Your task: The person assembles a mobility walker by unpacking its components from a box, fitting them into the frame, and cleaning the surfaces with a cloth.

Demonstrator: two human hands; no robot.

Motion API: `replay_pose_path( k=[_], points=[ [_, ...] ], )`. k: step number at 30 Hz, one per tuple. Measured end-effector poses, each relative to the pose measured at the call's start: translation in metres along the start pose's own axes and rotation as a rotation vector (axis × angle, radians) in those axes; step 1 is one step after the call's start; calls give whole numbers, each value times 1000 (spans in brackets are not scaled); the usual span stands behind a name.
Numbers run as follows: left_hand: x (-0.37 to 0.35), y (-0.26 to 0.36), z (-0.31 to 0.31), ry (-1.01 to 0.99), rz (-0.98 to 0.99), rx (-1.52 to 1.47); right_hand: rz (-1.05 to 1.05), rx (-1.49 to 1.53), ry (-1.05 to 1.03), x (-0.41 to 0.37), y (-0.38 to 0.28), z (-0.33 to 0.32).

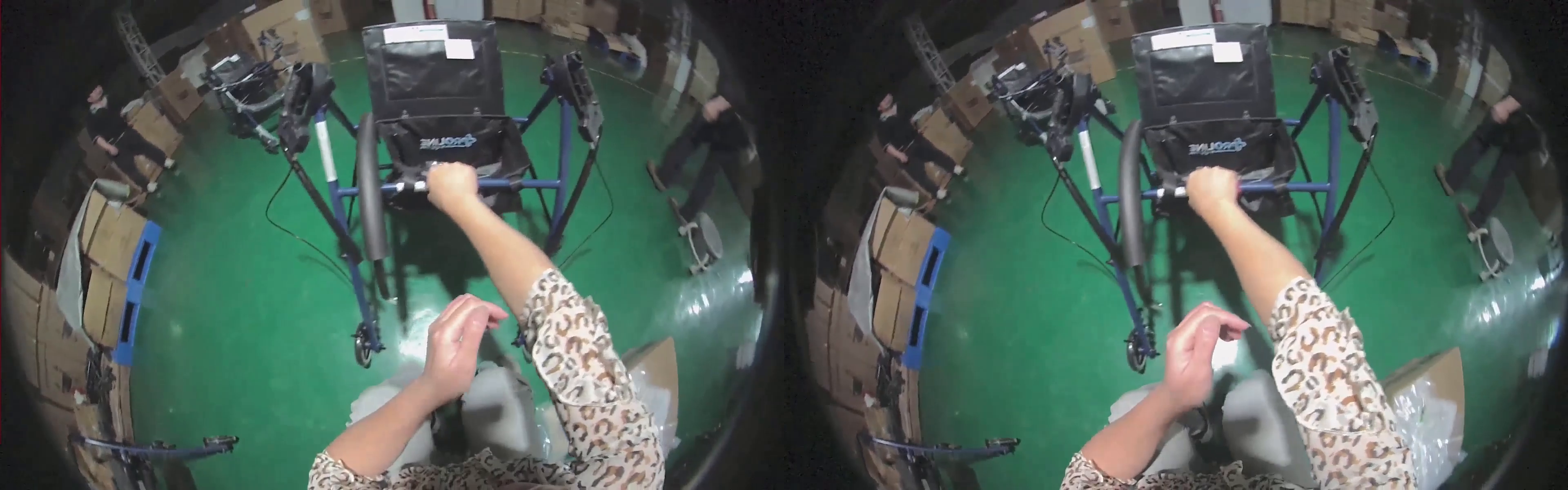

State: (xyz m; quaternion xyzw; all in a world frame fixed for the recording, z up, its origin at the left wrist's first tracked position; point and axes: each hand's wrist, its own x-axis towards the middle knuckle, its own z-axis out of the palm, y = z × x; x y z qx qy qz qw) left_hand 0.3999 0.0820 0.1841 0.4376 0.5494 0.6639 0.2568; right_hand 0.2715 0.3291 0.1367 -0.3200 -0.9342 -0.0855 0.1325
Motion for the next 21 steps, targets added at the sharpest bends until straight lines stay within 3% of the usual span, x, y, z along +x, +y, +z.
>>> replay_pose_path(
  k=[1, 6, 9, 10, 21],
  points=[
    [9, -2, 4, -16, -11, -2, -26, 5, 179, -2, 6, 9],
    [30, -8, 7, -60, -27, -86, -284, 203, 584, -5, 31, 19],
    [36, -10, -5, -68, -34, -67, -236, 210, 528, -8, 16, 13],
    [22, 19, 12, -69, -45, -64, -216, 213, 497, -32, 24, -18],
    [61, -17, -22, -111, -30, -19, -290, 335, 458, -7, 28, 11]
  ],
)
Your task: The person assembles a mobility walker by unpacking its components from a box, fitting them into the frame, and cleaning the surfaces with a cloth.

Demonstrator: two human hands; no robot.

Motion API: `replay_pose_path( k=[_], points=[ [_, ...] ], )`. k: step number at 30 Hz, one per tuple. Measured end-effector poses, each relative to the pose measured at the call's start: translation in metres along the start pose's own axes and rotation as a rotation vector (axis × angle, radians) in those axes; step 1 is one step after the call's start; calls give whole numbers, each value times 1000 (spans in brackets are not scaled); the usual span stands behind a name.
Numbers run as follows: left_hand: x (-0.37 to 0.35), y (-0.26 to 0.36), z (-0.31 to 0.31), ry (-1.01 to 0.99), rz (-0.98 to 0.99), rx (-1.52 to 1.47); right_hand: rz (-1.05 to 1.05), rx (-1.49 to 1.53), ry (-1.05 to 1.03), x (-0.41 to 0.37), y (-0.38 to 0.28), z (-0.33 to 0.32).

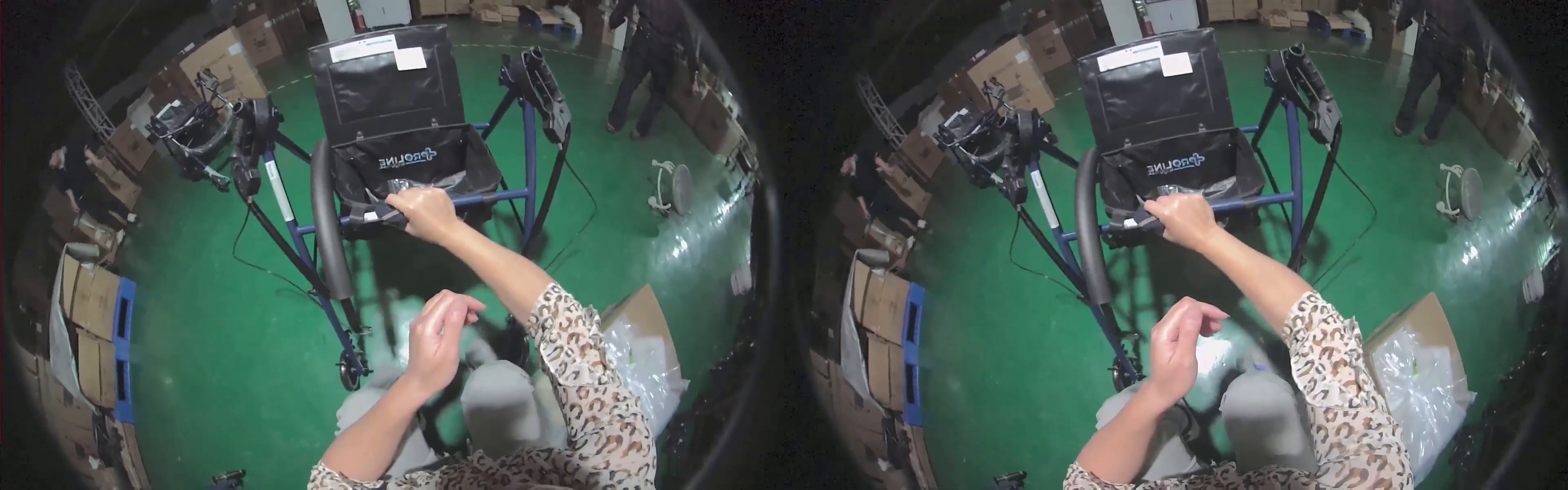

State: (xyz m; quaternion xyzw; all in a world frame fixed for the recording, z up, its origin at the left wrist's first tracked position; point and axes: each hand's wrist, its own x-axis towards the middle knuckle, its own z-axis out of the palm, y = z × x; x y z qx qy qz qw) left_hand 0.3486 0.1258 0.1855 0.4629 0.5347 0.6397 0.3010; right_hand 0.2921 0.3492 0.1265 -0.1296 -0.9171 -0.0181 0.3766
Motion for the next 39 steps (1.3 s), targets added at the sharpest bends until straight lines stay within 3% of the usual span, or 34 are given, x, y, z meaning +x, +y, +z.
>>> replay_pose_path(
  k=[10, 30, 38, 39],
  points=[
    [18, -12, 8, -24, -39, 96, -16, -27, -58, -3, 18, 7],
    [34, -29, 17, -49, -159, 205, 47, 70, 34, -9, 17, -2],
    [44, -28, 15, -134, -99, 293, -10, 86, 50, -10, 25, -9],
    [46, -26, 17, -155, -79, 308, 5, 77, -31, -10, 28, -10]
  ],
)
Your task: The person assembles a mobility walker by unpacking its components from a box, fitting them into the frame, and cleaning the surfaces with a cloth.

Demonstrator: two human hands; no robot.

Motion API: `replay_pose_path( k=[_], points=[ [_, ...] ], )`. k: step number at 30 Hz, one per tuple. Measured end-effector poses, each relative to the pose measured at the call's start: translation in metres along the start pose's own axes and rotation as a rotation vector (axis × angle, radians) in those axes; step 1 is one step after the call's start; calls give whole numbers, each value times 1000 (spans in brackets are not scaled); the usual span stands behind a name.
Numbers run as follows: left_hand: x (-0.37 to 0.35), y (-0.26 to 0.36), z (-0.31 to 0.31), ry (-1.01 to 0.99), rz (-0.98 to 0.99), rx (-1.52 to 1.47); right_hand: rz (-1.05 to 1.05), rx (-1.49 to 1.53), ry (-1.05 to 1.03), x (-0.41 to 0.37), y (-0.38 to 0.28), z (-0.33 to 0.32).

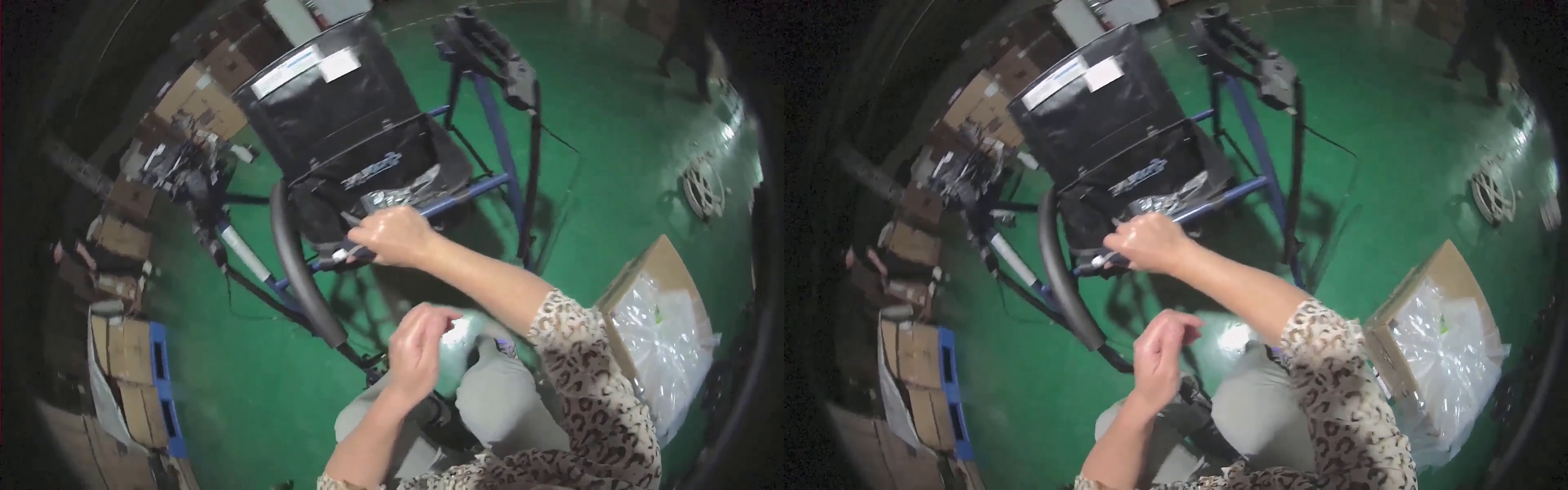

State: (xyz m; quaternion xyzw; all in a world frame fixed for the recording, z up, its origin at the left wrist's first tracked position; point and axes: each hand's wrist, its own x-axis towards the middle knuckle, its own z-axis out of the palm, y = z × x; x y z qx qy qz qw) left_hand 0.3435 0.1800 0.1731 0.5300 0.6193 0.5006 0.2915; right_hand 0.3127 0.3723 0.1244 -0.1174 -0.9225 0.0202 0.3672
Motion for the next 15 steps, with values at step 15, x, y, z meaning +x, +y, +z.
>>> replay_pose_path(
  k=[15],
  points=[
    [-24, 9, 4, -4, 220, 163, 446, 288, 435, 107, 23, -89]
  ],
)
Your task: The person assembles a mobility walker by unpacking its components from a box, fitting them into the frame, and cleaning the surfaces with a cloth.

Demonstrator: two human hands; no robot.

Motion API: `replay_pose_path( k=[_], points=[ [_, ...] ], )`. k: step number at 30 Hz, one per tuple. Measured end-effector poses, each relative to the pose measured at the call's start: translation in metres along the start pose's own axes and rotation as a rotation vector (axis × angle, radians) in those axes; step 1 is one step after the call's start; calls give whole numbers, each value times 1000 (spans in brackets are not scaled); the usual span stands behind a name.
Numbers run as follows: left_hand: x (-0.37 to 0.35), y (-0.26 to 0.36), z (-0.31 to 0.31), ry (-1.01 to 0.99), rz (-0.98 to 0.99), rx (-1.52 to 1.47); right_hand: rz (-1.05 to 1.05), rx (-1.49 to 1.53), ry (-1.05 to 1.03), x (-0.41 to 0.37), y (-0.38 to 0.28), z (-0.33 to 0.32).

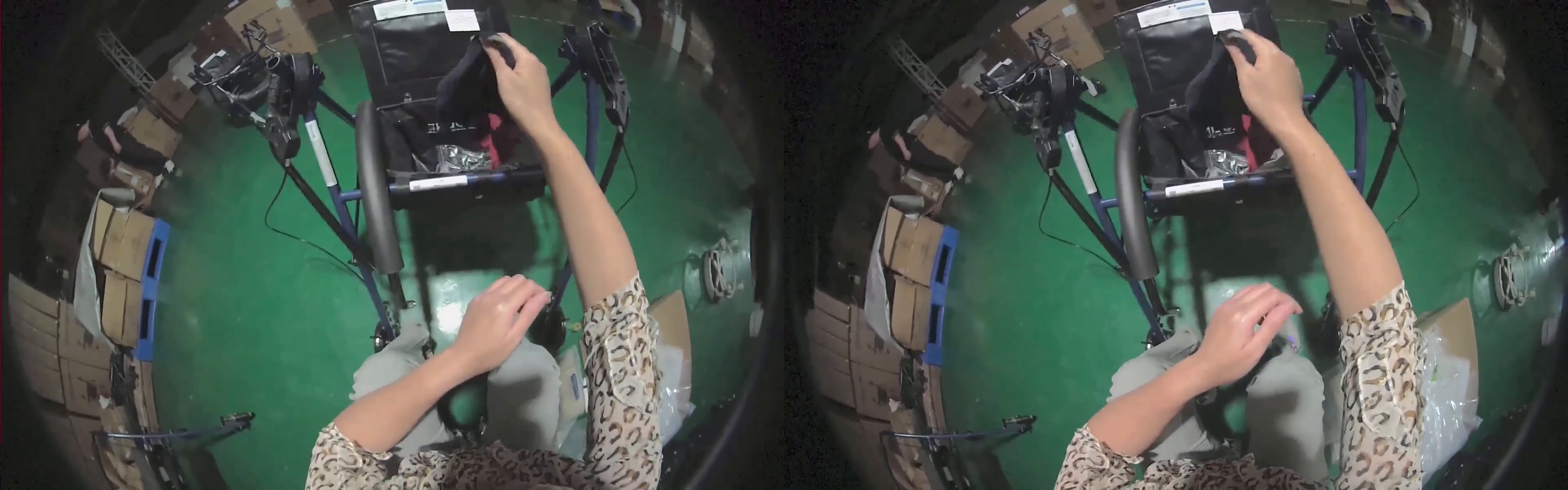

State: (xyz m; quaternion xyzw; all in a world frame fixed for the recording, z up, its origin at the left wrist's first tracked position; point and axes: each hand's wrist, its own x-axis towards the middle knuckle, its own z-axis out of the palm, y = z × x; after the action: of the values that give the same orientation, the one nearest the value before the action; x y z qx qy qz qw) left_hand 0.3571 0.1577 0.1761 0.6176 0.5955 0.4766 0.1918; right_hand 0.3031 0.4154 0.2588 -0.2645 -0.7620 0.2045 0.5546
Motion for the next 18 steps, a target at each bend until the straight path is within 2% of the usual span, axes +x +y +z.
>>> replay_pose_path(
  k=[1, 4, 6, 8, 10, 12, 15, 16, 18],
  points=[
    [0, 2, 1, 0, 4, 0, 45, -40, -74, -2, -5, -8],
    [-4, 2, -2, -11, -25, 25, -26, -129, -267, -31, 13, -14],
    [-6, 1, -3, -31, -44, 39, -295, -411, -507, -67, 21, -25],
    [-8, -1, -4, -6, -28, 26, -378, -528, -572, -110, 21, -36],
    [-10, -2, -7, -30, -56, 0, -485, -504, -394, -144, 28, -40],
    [-12, 1, -9, -68, -120, 5, -450, -483, -410, -168, 23, -55],
    [-20, -9, -9, -138, -140, -89, -271, -458, -330, -235, 34, -74],
    [-23, -2, -10, -82, -267, -109, -216, -397, -347, -261, 40, -86],
    [-27, 0, -8, -96, -264, -149, -37, -342, -331, -311, 53, -125]
  ],
)
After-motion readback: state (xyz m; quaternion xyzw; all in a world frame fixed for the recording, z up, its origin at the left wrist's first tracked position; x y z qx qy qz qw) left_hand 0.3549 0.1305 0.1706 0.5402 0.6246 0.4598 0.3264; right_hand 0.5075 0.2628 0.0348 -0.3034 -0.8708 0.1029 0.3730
